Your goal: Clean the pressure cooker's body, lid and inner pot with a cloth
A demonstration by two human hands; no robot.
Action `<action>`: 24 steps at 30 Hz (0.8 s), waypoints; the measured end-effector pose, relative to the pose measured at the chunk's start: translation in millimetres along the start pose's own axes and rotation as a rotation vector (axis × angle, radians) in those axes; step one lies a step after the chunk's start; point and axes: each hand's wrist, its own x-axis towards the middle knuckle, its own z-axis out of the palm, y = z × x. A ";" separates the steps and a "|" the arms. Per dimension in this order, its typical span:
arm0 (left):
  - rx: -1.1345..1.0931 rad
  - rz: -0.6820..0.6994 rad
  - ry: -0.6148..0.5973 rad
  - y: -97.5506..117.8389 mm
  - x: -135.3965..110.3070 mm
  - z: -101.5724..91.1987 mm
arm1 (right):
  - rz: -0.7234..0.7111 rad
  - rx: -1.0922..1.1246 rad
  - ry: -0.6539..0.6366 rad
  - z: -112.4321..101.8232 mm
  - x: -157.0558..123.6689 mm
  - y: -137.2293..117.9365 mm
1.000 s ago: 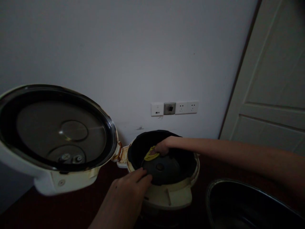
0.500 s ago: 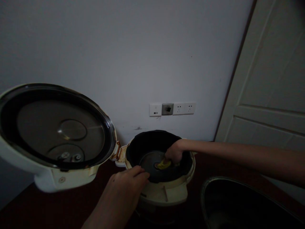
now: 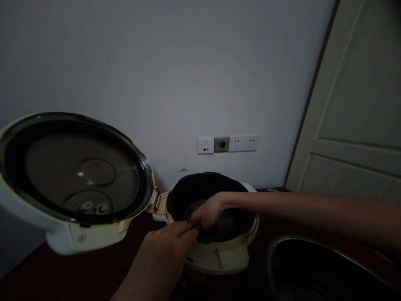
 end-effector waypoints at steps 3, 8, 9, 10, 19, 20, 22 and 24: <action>-0.018 0.022 0.029 -2.0 0.2 1.9 | -0.031 -0.066 -0.041 -12.2 0.0 -4.4; 0.016 -0.011 0.019 1.3 -3.8 0.0 | -0.145 -0.316 0.127 -43.0 -16.9 -7.6; 0.030 -0.013 0.018 1.6 -6.1 -0.5 | -0.140 -0.405 0.164 -47.7 -20.3 -6.2; 0.044 -0.013 0.020 1.4 -9.1 -0.5 | -0.125 -0.496 0.206 -51.0 -22.9 -4.2; 0.158 0.087 0.000 -16.4 -39.9 21.9 | 0.231 -0.634 -0.018 -28.2 -7.7 25.8; 0.160 0.090 -0.010 -17.0 -41.0 23.4 | 0.248 -0.602 -0.065 -25.2 -4.1 28.5; 0.151 0.081 -0.032 -17.1 -41.8 24.6 | 0.264 -0.543 -0.094 -21.8 1.8 33.4; 0.137 0.064 -0.047 -16.9 -41.6 24.5 | 0.253 -0.493 -0.049 -20.6 5.8 37.7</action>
